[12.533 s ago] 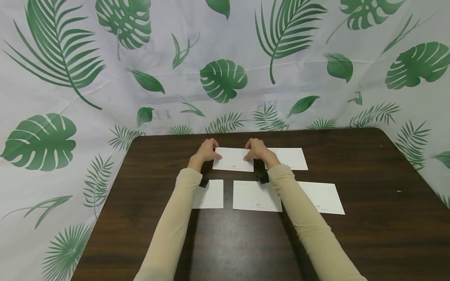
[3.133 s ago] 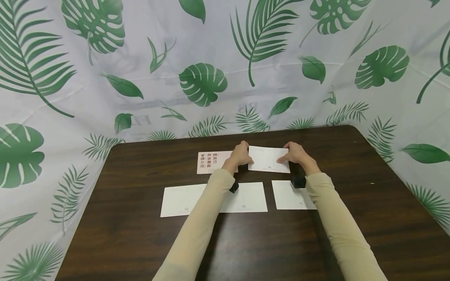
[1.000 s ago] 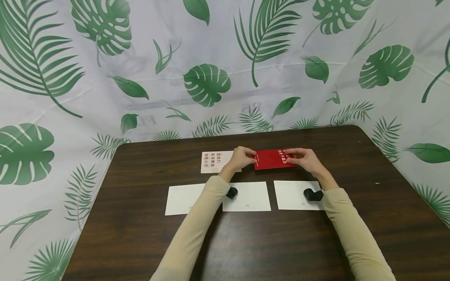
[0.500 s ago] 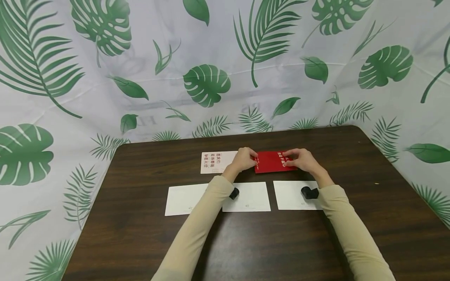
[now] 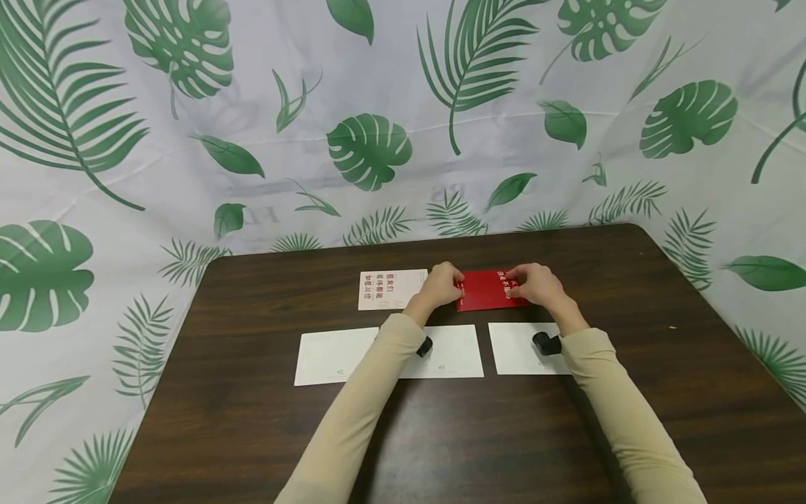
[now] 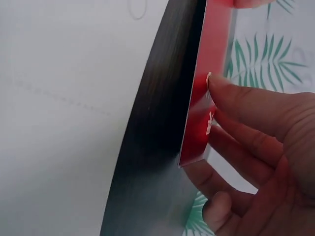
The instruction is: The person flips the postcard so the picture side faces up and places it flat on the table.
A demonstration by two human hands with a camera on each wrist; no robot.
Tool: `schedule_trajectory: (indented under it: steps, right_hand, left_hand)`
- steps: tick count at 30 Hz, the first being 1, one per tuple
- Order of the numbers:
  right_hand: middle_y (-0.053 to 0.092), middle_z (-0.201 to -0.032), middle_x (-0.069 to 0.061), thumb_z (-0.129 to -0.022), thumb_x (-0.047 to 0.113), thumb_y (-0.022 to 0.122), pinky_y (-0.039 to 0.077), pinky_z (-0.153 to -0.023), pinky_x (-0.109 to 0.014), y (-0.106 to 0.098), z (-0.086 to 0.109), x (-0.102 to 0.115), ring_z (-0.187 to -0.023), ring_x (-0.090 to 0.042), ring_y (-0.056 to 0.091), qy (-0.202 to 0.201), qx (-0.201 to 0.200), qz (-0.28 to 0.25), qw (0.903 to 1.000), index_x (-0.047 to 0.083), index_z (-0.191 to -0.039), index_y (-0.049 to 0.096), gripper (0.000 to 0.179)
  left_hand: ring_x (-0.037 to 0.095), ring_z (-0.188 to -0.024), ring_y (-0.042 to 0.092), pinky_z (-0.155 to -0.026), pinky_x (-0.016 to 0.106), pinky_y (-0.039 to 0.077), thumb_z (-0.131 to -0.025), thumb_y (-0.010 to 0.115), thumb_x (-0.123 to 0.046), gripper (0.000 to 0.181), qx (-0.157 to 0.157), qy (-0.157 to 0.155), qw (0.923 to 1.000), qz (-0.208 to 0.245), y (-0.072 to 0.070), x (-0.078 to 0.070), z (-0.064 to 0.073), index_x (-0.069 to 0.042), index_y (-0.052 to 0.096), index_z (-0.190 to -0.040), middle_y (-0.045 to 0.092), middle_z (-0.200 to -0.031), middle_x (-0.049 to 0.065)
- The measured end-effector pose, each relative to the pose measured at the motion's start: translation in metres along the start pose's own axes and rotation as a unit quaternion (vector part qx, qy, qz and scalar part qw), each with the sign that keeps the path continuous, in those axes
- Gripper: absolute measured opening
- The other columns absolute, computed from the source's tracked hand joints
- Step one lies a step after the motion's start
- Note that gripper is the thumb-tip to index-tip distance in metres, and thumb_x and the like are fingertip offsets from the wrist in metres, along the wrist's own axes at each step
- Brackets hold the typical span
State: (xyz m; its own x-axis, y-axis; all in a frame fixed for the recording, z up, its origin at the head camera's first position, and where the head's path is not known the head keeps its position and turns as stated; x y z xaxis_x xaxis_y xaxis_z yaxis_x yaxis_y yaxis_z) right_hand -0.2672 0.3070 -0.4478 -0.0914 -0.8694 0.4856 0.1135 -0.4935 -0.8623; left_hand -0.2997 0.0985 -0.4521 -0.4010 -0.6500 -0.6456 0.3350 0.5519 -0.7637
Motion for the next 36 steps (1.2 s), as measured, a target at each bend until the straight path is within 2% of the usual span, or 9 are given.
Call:
schedule_trajectory:
  steps: [5, 12, 18, 20, 23, 26, 28, 36]
  right_hand:
    - [0.056, -0.121, -0.027, -0.08, 0.018, 0.072, 0.044, -0.081, -0.05, 0.001, 0.003, 0.003, -0.107, -0.041, 0.049, 0.001, -0.011, 0.027, 0.9996, 0.001, -0.118, 0.064, 0.042]
    - [0.053, -0.124, -0.029, -0.079, 0.016, 0.073, 0.043, -0.086, -0.052, 0.003, 0.003, -0.001, -0.113, -0.043, 0.045, -0.002, -0.015, 0.015, 0.9998, 0.003, -0.115, 0.066, 0.039]
    - [0.054, -0.124, -0.028, -0.079, 0.016, 0.073, 0.042, -0.085, -0.052, 0.002, 0.003, -0.003, -0.112, -0.042, 0.045, -0.002, -0.013, 0.011, 0.9999, 0.003, -0.114, 0.067, 0.037]
    - [0.055, -0.122, -0.028, -0.08, 0.017, 0.073, 0.043, -0.083, -0.051, 0.002, 0.003, -0.004, -0.109, -0.042, 0.047, -0.006, -0.018, 0.005, 0.9998, 0.002, -0.113, 0.067, 0.037]
    - [0.058, -0.118, -0.026, -0.081, 0.016, 0.071, 0.044, -0.082, -0.049, 0.003, 0.001, -0.005, -0.104, -0.04, 0.049, -0.016, -0.031, -0.015, 0.9993, 0.001, -0.113, 0.067, 0.035]
    - [0.06, -0.116, -0.025, -0.083, 0.014, 0.07, 0.046, -0.084, -0.048, 0.004, 0.0, -0.006, -0.103, -0.038, 0.05, -0.022, -0.043, -0.056, 0.9972, 0.0, -0.113, 0.066, 0.033]
    - [0.061, -0.115, -0.024, -0.085, 0.013, 0.068, 0.047, -0.084, -0.047, 0.004, 0.0, -0.005, -0.103, -0.037, 0.051, -0.028, -0.049, -0.083, 0.995, 0.0, -0.114, 0.065, 0.033]
    - [0.064, -0.11, -0.02, -0.087, 0.02, 0.067, 0.05, -0.072, -0.03, 0.004, 0.011, 0.012, -0.092, -0.03, 0.056, -0.042, -0.063, -0.151, 0.9856, 0.002, -0.115, 0.064, 0.033]
  left_hand:
    - [0.02, -0.1, 0.055, -0.074, 0.024, 0.05, -0.08, 0.07, -0.009, 0.031, -0.001, -0.01, 0.9998, -0.015, 0.002, -0.001, 0.0, 0.001, 0.069, -0.109, 0.059, -0.109, 0.011]
    - [0.017, -0.095, 0.058, -0.065, 0.025, 0.05, -0.081, 0.071, -0.015, 0.025, -0.003, -0.023, 0.9976, -0.065, 0.003, 0.0, 0.001, -0.008, 0.073, -0.104, 0.062, -0.107, 0.004]
    - [0.017, -0.095, 0.058, -0.064, 0.025, 0.05, -0.08, 0.073, -0.016, 0.024, -0.007, -0.026, 0.9982, -0.055, 0.006, 0.003, 0.002, -0.008, 0.073, -0.103, 0.062, -0.107, 0.004]
    - [0.017, -0.095, 0.057, -0.067, 0.024, 0.049, -0.079, 0.074, -0.017, 0.025, -0.01, -0.026, 0.999, -0.036, 0.006, 0.004, 0.002, -0.007, 0.073, -0.103, 0.061, -0.107, 0.004]
    - [0.018, -0.092, 0.057, -0.07, 0.023, 0.048, -0.079, 0.075, -0.016, 0.027, -0.019, -0.03, 0.9989, 0.031, 0.004, 0.009, 0.001, -0.005, 0.072, -0.103, 0.064, -0.104, 0.006]
    - [0.019, -0.087, 0.059, -0.07, 0.022, 0.048, -0.08, 0.074, -0.011, 0.028, -0.026, -0.036, 0.9925, 0.114, 0.0, 0.015, 0.002, -0.001, 0.07, -0.105, 0.067, -0.101, 0.008]
    - [0.021, -0.086, 0.061, -0.069, 0.023, 0.048, -0.081, 0.072, -0.008, 0.028, -0.027, -0.034, 0.9881, 0.147, -0.004, 0.017, 0.004, 0.0, 0.068, -0.108, 0.068, -0.102, 0.01]
    - [0.023, -0.091, 0.06, -0.071, 0.024, 0.05, -0.082, 0.07, -0.006, 0.031, -0.028, -0.025, 0.9835, 0.177, -0.023, 0.023, 0.015, 0.001, 0.065, -0.112, 0.066, -0.109, 0.013]
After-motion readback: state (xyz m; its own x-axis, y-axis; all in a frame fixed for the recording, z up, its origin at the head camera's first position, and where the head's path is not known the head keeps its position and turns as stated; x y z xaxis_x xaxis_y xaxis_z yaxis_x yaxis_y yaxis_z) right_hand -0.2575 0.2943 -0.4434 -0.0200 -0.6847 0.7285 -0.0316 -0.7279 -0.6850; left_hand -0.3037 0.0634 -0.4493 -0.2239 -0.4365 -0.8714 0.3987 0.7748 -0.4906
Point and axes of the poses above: each hand's wrist, its own z-axis away from the middle knuckle, its own y-axis out of the palm, x = y × z, the point moved 2 cm from there along -z, towards the middle knuckle
